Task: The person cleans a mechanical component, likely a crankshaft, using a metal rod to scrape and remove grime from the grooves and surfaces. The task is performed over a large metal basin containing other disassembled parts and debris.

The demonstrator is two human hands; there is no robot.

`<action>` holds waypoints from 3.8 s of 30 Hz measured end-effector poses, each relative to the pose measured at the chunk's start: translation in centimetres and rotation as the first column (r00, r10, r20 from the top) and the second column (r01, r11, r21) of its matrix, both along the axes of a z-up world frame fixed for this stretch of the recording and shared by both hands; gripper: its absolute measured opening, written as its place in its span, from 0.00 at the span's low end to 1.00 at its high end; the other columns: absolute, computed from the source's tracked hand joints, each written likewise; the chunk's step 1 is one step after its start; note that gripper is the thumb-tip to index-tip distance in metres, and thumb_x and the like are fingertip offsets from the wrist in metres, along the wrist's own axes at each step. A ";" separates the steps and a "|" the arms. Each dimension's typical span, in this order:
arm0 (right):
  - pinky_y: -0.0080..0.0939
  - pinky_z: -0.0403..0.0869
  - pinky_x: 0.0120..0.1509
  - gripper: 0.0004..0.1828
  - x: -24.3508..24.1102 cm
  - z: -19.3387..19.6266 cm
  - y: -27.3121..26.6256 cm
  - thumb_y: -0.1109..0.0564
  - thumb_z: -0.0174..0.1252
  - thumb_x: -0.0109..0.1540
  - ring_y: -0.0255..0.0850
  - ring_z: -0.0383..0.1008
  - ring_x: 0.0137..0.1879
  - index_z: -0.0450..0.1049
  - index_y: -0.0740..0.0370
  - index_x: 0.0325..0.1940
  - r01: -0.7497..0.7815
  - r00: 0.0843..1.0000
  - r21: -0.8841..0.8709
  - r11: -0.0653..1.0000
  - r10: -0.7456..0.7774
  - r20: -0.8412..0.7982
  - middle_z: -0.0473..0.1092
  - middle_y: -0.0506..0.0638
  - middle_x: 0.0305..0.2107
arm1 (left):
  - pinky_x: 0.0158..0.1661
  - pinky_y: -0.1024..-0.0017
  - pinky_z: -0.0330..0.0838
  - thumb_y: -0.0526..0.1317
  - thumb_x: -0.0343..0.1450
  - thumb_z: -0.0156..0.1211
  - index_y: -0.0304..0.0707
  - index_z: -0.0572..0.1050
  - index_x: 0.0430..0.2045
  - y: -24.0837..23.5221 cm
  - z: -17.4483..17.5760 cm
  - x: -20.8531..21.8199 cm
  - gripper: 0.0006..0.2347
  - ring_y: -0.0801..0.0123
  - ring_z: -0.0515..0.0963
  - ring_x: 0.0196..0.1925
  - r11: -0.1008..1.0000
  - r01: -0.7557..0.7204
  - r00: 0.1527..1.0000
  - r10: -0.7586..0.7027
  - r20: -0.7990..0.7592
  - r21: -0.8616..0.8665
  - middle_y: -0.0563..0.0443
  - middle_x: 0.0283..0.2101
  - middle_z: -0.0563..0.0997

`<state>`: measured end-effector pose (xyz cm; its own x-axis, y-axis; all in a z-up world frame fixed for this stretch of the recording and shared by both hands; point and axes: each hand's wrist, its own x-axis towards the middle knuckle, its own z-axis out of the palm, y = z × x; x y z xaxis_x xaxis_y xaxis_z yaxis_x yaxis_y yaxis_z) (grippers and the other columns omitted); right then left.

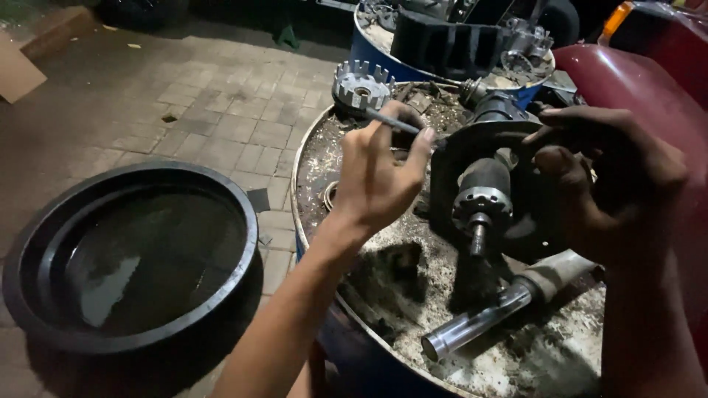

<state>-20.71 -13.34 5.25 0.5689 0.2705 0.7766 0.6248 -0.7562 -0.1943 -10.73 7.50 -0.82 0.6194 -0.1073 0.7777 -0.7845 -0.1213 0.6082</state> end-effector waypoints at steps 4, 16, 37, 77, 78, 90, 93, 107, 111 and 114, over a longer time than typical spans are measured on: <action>0.45 0.76 0.59 0.12 -0.2 0.1 0.5 0.71 0.52 0.74 0.52 0.79 0.51 0.69 0.84 0.60 -0.037 0.997 0.068 0.997 0.041 -0.068 0.75 0.69 0.46 | 0.28 0.73 0.85 0.40 0.72 0.53 0.39 0.71 0.32 -0.9 2.3 -1.1 0.05 0.66 0.84 0.29 0.984 0.138 0.943 -0.166 -0.290 -0.114 0.44 0.31 0.83; 0.45 0.73 0.58 0.14 0.0 -0.1 0.6 0.65 0.53 0.73 0.51 0.77 0.52 0.68 0.80 0.60 0.001 1.000 0.056 0.998 -0.001 -0.006 0.74 0.67 0.48 | 0.43 0.63 0.83 0.38 0.72 0.57 0.30 0.68 0.39 -3.7 7.0 -3.8 0.09 0.51 0.82 0.40 0.641 0.118 0.634 -0.637 -0.439 -0.759 0.33 0.41 0.78; 0.84 0.42 0.74 0.31 -2.6 -1.3 9.7 0.34 0.43 0.71 0.80 0.65 0.71 0.75 0.64 0.50 0.262 0.964 -0.560 0.786 -0.189 0.185 0.64 0.70 0.46 | 0.23 0.65 0.77 0.46 0.71 0.51 0.43 0.71 0.32 -2.4 5.8 2.9 0.08 0.65 0.82 0.25 0.922 -0.297 0.902 0.187 -0.389 -0.247 0.51 0.25 0.81; 0.62 0.71 0.68 0.17 0.2 1.2 -3.8 0.69 0.43 0.88 0.70 0.72 0.61 0.71 0.93 0.70 0.099 0.982 -0.278 0.955 -0.049 0.182 0.69 0.82 0.61 | 0.43 0.71 0.87 0.24 0.70 0.63 0.27 0.73 0.33 3.0 -3.0 -4.2 0.05 0.58 0.89 0.40 0.949 0.277 0.914 -0.308 0.262 0.148 0.38 0.38 0.85; 0.62 0.71 0.68 0.17 0.2 1.2 -3.6 0.69 0.43 0.88 0.70 0.72 0.61 0.71 0.93 0.70 0.093 0.983 -0.284 0.954 -0.042 0.180 0.69 0.82 0.61 | 0.43 0.71 0.87 0.24 0.70 0.63 0.27 0.73 0.33 3.5 -2.7 -4.7 0.05 0.58 0.89 0.40 0.952 0.272 0.917 -0.301 0.262 0.141 0.38 0.38 0.85; 0.26 0.77 0.67 0.47 2.6 1.5 -4.2 0.22 0.47 0.58 0.36 0.79 0.66 0.66 0.53 0.71 0.083 0.887 0.685 0.723 0.260 -0.381 0.73 0.51 0.64 | 0.43 0.72 0.88 0.30 0.73 0.63 0.31 0.74 0.39 4.0 -1.5 -5.3 0.05 0.62 0.89 0.40 0.922 0.379 0.909 -0.387 0.153 0.077 0.41 0.40 0.84; 0.66 0.81 0.71 0.40 4.0 0.2 -6.0 0.33 0.44 0.54 0.67 0.83 0.69 0.74 0.52 0.64 0.014 0.878 0.990 0.143 0.472 -0.081 0.79 0.67 0.55 | 0.40 0.72 0.86 0.29 0.72 0.65 0.34 0.71 0.35 3.1 -2.3 -4.4 0.06 0.64 0.90 0.38 0.963 0.241 0.937 -0.263 0.231 0.118 0.46 0.37 0.85; 0.54 0.71 0.83 0.39 6.5 -2.5 -7.6 0.31 0.26 0.75 0.60 0.72 0.68 0.52 0.64 0.76 -0.281 0.871 0.421 0.862 0.413 -0.264 0.67 0.73 0.61 | 0.35 0.73 0.87 0.28 0.74 0.61 0.32 0.68 0.35 1.7 -2.0 -3.6 0.07 0.62 0.89 0.33 0.957 0.240 0.915 -0.280 0.289 0.166 0.43 0.32 0.81; 0.56 0.72 0.76 0.52 6.2 -1.5 -5.6 0.17 0.37 0.60 0.60 0.67 0.75 0.56 0.56 0.74 -0.169 0.774 0.636 0.753 0.501 -0.387 0.63 0.69 0.69 | 0.37 0.73 0.86 0.31 0.74 0.62 0.36 0.69 0.38 3.0 -0.8 -5.4 0.07 0.65 0.88 0.34 0.980 0.178 0.954 -0.148 0.262 -0.093 0.46 0.34 0.81; 0.47 0.78 0.71 0.46 7.0 -3.2 -7.7 0.19 0.38 0.59 0.50 0.76 0.70 0.64 0.50 0.68 -0.096 0.820 0.700 0.707 0.455 -0.347 0.71 0.56 0.64 | 0.42 0.73 0.89 0.26 0.72 0.64 0.34 0.69 0.39 2.3 -1.8 -4.9 0.10 0.64 0.88 0.39 0.911 0.408 0.894 -0.386 0.229 -0.058 0.45 0.37 0.81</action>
<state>-13.75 -20.99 2.08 0.8789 0.0300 0.4761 0.4751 -0.1454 -0.8678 -15.65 9.85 -2.61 0.3646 -0.2236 0.9039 -0.8640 0.2808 0.4180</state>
